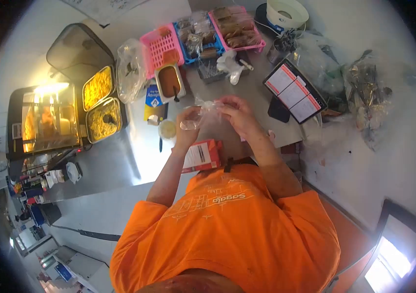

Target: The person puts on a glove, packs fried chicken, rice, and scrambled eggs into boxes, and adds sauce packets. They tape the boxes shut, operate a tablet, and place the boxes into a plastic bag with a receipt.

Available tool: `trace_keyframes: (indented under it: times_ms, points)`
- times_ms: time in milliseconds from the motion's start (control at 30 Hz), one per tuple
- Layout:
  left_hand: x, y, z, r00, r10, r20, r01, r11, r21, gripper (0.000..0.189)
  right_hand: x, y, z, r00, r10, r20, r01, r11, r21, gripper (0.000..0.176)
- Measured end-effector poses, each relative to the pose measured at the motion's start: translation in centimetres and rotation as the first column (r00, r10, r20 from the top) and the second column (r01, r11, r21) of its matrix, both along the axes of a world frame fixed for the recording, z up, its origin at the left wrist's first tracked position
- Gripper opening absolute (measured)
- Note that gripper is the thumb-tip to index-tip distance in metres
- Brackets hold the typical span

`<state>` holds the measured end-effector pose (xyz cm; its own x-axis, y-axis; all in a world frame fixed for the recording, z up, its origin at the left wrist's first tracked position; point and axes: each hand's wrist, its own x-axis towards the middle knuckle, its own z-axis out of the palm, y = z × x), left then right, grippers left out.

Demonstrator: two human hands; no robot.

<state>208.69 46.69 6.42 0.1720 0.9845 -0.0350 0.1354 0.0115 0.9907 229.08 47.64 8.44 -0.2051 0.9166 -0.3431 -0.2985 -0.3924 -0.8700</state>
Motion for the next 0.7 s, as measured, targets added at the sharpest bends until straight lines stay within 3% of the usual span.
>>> trace_keyframes:
  times_ms: [33, 100, 133, 167, 200, 233, 267, 300, 333, 367, 433, 533, 633, 700]
  points:
    - [-0.1, -1.0, 0.3, 0.997, 0.07, 0.028, -0.07, 0.998, -0.001, 0.026, -1.2, -0.8, 0.1, 0.997, -0.036, -0.066, 0.04, 0.997, 0.062, 0.035]
    - [-0.3, -3.0, 1.0, 0.974, 0.212, 0.076, -0.212, 0.977, -0.01, 0.022, -3.4, -2.7, 1.5, 0.915, -0.065, 0.399, -0.157, 0.852, 0.499, 0.041]
    - [-1.1, -3.5, 0.7, 0.97, 0.159, 0.184, -0.132, 0.98, -0.15, 0.021, -4.4, -3.7, 2.0, 0.798, -0.156, 0.582, -0.32, 0.708, 0.629, 0.044]
    - [-2.0, -3.9, 0.0, 0.948, 0.122, 0.293, -0.036, 0.958, -0.283, 0.021, -5.2, -4.7, 1.7, 0.726, -0.216, 0.653, -0.389, 0.654, 0.649, 0.039]
    - [-2.9, -4.0, -0.9, 0.908, 0.098, 0.406, 0.077, 0.916, -0.393, 0.021, -5.5, -5.3, 0.6, 0.73, -0.234, 0.642, -0.35, 0.679, 0.645, 0.037]
    - [-4.3, -4.1, -2.0, 0.922, -0.041, 0.385, 0.178, 0.928, -0.328, 0.021, -5.4, -5.6, -1.2, 0.731, -0.258, 0.631, -0.309, 0.699, 0.645, 0.035]
    - [-4.9, -5.1, -3.0, 0.974, -0.027, 0.226, 0.08, 0.97, -0.231, 0.022, -5.4, -5.8, -2.8, 0.731, -0.286, 0.62, -0.268, 0.715, 0.646, 0.033]
    - [-5.3, -5.9, -3.0, 0.998, 0.009, 0.064, -0.002, 0.994, -0.11, 0.023, -5.8, -6.0, -3.5, 0.751, -0.383, 0.537, -0.102, 0.737, 0.668, 0.025]
    - [-5.7, -6.9, -2.8, 0.993, 0.067, -0.094, -0.065, 0.998, 0.022, 0.025, -5.9, -6.2, -4.1, 0.835, -0.328, 0.443, 0.026, 0.826, 0.563, 0.025]
    - [-6.6, -8.2, -3.5, 0.946, -0.001, -0.324, 0.038, 0.993, 0.11, 0.026, -5.7, -6.5, -4.6, 0.9, -0.289, 0.327, 0.134, 0.896, 0.423, 0.025]
    - [-8.6, -10.2, -5.0, 0.684, -0.055, -0.727, 0.293, 0.934, 0.205, 0.03, -5.6, -6.6, -6.1, 0.944, -0.286, 0.163, 0.254, 0.948, 0.193, 0.027]
    - [-8.2, -11.4, -4.7, 0.702, 0.069, -0.709, 0.227, 0.922, 0.314, 0.03, -7.1, -7.4, -7.1, 0.969, -0.243, -0.045, 0.248, 0.95, 0.188, 0.031]
    - [-8.0, -10.9, -3.7, 0.64, -0.181, -0.747, 0.187, 0.979, -0.077, 0.027, -9.4, -8.0, -7.9, 0.938, -0.286, 0.194, 0.252, 0.951, 0.181, 0.03]
    - [-8.3, -11.2, -3.0, 0.554, -0.047, -0.831, 0.267, 0.956, 0.124, 0.028, -10.4, -7.9, -8.6, 0.865, -0.207, 0.457, 0.049, 0.941, 0.334, 0.023]
